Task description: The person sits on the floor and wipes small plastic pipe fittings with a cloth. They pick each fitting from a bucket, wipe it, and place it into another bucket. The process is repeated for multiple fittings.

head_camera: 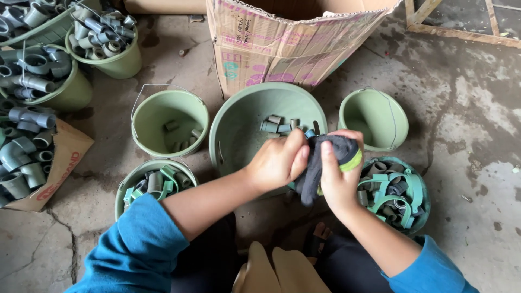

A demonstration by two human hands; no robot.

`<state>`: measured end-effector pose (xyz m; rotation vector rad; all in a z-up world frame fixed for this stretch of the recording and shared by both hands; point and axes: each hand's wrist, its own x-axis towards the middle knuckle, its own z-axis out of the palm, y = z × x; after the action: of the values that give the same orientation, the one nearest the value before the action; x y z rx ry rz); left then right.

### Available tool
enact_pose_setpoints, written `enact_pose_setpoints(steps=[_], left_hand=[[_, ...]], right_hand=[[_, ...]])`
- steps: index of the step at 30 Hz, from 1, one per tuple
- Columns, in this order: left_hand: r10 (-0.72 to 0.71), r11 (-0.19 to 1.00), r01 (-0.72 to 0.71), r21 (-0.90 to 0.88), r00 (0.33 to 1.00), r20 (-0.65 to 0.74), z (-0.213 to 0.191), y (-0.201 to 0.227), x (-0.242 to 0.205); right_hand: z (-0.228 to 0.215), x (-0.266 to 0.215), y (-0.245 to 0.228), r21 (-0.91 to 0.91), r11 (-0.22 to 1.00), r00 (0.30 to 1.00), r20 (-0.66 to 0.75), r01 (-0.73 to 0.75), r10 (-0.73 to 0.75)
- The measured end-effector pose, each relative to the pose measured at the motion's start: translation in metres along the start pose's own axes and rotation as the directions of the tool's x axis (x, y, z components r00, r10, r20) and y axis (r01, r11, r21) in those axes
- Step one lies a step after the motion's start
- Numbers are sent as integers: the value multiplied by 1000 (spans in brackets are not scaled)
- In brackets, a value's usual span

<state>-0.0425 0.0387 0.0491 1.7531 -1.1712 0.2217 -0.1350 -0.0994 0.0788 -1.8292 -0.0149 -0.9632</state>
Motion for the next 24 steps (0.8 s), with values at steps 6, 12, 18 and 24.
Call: enact_pose_setpoints(steps=[6, 12, 18, 24], left_hand=[[661, 749, -652, 114, 746, -77, -28, 6, 20], [598, 792, -604, -93, 797, -87, -28, 4, 11], [-151, 885, 88, -458, 983, -103, -21, 17, 0], [-619, 605, 568, -558, 776, 119, -9, 36, 3]], right_hand=[[1, -14, -19, 395, 183, 358, 432, -900, 828], [-12, -23, -8, 266, -64, 166, 754, -962, 636], [-11, -10, -22, 328, 96, 290, 617, -940, 732], [-5, -14, -3, 8, 994, 991, 74, -112, 111]])
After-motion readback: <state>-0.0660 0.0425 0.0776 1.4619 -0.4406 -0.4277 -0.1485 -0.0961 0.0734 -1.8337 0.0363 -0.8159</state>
